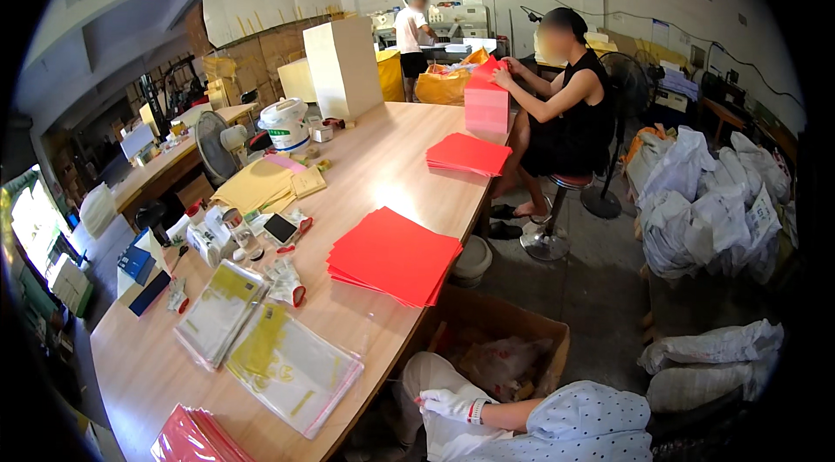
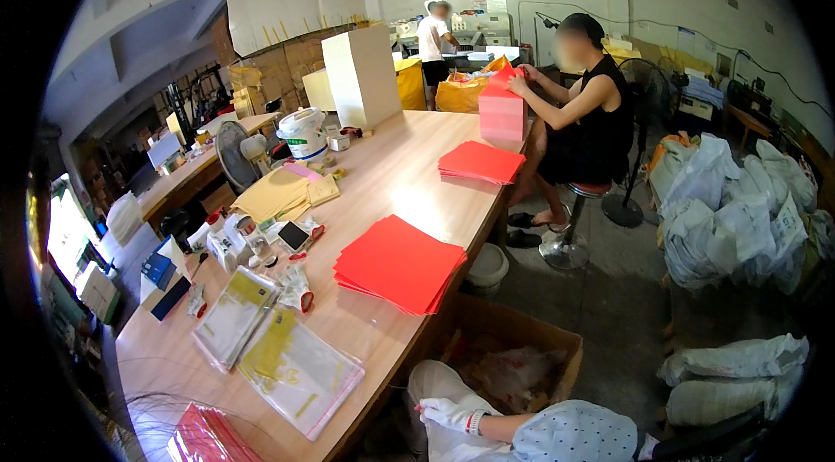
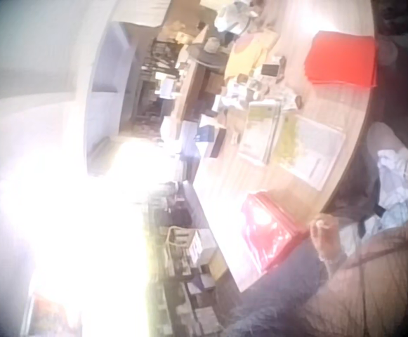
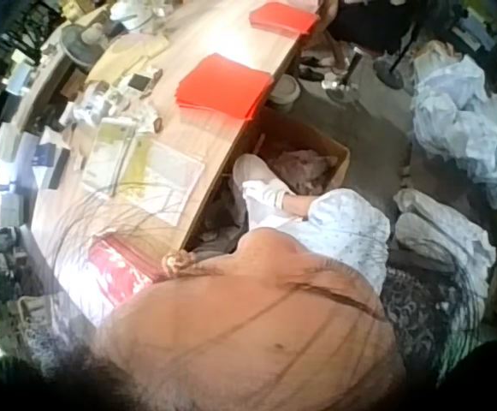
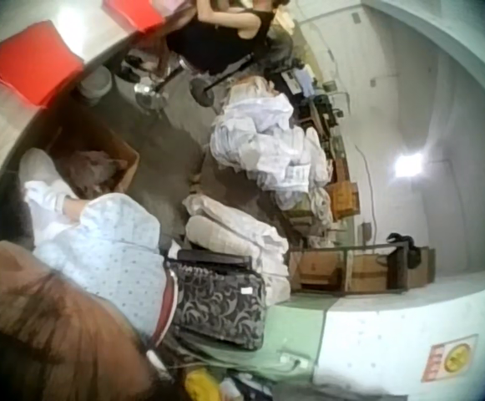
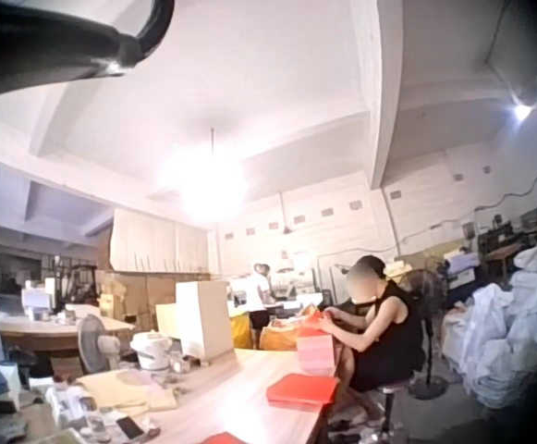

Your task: The person repeatedly picks red envelopes from a stack, places them into clear plastic sleeves, and stacks the packaged envelopes on the table. The person wears white gloves and works at a wooden table in a workshop setting.

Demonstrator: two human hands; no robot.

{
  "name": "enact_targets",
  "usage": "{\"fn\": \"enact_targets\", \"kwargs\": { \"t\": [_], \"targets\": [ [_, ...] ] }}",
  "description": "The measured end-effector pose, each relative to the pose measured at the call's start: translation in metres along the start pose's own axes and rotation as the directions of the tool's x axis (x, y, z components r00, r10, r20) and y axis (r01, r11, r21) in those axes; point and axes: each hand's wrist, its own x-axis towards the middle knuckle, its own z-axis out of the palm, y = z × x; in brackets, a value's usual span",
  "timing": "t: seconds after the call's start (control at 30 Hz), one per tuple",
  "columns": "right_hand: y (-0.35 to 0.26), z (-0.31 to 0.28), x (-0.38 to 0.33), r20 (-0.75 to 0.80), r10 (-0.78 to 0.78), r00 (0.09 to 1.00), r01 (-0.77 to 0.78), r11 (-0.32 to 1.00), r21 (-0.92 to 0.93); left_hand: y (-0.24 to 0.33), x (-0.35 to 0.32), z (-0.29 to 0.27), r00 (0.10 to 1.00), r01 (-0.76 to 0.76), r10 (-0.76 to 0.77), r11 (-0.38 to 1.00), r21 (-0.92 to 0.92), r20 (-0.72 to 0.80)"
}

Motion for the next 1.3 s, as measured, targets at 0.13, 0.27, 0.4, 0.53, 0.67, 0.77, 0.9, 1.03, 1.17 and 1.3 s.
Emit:
{"fn": "enact_targets", "kwargs": {
  "t": [0.13,0.27,0.4,0.53,0.67,0.77,0.9,1.03,1.17,1.3],
  "targets": [
    [0.004,-0.002,0.001,-0.009,0.000,1.000,0.000,0.999,-0.033,-0.001,-0.003,-0.002,0.999,0.021,-0.021,1.000,0.000,0.040],
    [0.012,0.002,0.007,-0.047,-0.018,0.999,0.014,0.997,-0.077,-0.004,-0.006,-0.011,0.992,0.106,-0.102,0.993,0.044,-0.074],
    [0.002,0.006,-0.004,-0.119,0.042,0.992,-0.058,0.989,-0.134,0.020,-0.011,0.016,0.957,0.120,-0.099,0.991,0.060,-0.274],
    [0.015,-0.001,0.005,-0.120,0.009,0.993,-0.018,0.997,-0.077,0.023,-0.010,0.025,0.997,-0.013,0.012,1.000,-0.010,-0.073],
    [0.012,0.003,0.008,-0.083,0.010,0.997,-0.015,0.998,-0.063,0.021,-0.012,0.024,0.998,-0.056,0.058,0.995,-0.085,0.022],
    [0.015,0.001,0.009,-0.076,-0.013,0.997,0.007,0.997,-0.071,0.020,-0.015,0.025,0.999,-0.046,0.047,0.996,-0.071,0.008],
    [0.014,-0.005,0.009,-0.088,-0.031,0.996,0.022,0.994,-0.106,0.019,-0.011,0.030,0.998,-0.051,0.053,0.995,-0.084,0.032],
    [0.020,-0.003,0.013,-0.054,-0.004,0.999,0.000,0.997,-0.074,0.042,-0.011,0.037,0.994,-0.113,0.110,0.977,0.180,0.027],
    [0.025,-0.007,0.013,-0.073,0.030,0.997,-0.032,0.999,-0.039,0.110,-0.017,0.093,0.762,-0.584,0.384,0.755,0.297,0.521],
    [0.018,-0.003,0.010,-0.081,0.037,0.996,-0.042,0.997,-0.061,0.153,-0.020,0.134,0.322,-0.757,0.533,0.642,-0.126,0.782]
  ]
}}
